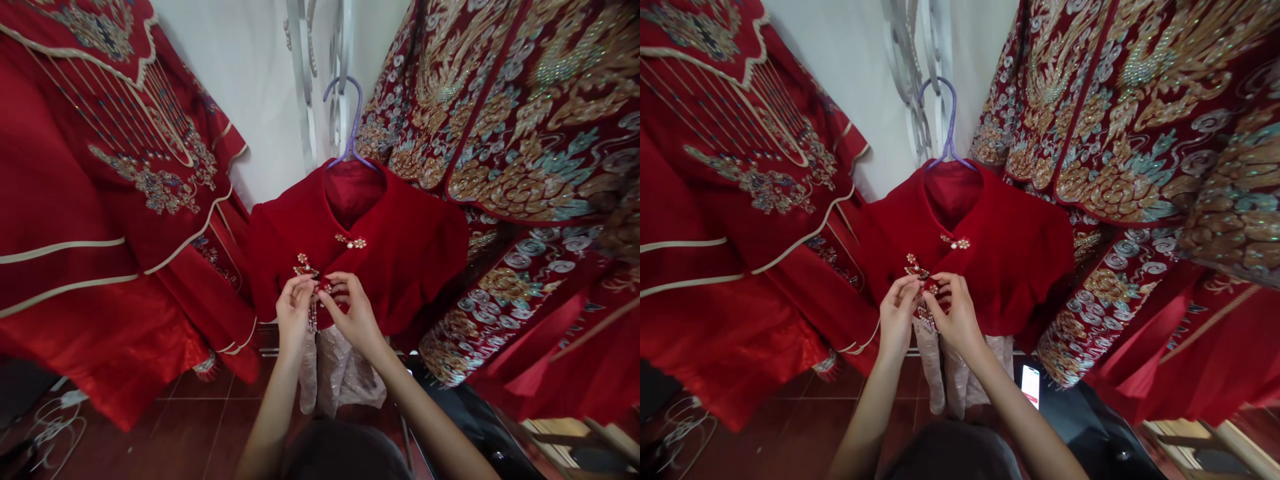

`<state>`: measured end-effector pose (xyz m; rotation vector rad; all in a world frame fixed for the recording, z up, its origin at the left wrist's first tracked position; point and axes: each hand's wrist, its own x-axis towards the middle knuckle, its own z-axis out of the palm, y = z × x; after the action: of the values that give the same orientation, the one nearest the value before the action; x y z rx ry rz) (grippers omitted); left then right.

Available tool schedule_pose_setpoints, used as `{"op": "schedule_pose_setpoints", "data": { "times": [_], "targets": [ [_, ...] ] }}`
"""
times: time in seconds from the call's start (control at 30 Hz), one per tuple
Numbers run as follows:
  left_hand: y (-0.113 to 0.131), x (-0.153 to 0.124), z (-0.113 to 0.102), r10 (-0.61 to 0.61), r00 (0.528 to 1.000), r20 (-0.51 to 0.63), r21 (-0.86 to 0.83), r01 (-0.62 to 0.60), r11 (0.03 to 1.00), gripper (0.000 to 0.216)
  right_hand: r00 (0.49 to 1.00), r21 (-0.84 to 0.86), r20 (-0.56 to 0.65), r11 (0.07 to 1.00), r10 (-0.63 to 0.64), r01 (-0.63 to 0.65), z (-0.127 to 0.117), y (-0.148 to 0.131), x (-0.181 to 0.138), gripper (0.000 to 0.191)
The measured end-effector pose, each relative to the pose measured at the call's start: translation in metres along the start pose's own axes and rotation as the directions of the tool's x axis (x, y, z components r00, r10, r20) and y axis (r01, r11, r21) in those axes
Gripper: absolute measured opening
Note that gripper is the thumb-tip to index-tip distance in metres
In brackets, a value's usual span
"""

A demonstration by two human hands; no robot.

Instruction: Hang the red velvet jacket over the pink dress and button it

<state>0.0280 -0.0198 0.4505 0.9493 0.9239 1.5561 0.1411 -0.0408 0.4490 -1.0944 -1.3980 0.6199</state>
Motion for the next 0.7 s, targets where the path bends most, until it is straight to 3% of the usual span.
{"op": "schedule_pose_setpoints", "data": {
  "times": [0.1,0.3,0.43,0.7],
  "targets": [
    [-0.001,0.001,0.002,0.052,0.998,0.047,0.123,-0.057,0.991,0.024,0.999,-0.008,0.039,0.999,-0.037,0.037,-0.001,-0.002,0.001,0.015],
    [0.000,0.016,0.003,0.320,0.946,-0.056,0.255,-0.297,0.920,0.032,0.999,-0.007,0.027,0.999,-0.046,0.046,-0.011,-0.003,0.016,0.019],
    [-0.004,0.029,0.001,0.263,0.962,0.072,0.234,-0.273,0.933,0.033,0.998,0.013,0.034,0.998,-0.055,0.054,-0.012,0.000,0.031,0.022],
    [0.005,0.030,0.000,0.194,0.975,0.107,0.201,-0.213,0.956,0.030,0.996,0.069,0.043,0.995,-0.074,0.071,0.001,-0.003,0.044,0.018]
  ]
}}
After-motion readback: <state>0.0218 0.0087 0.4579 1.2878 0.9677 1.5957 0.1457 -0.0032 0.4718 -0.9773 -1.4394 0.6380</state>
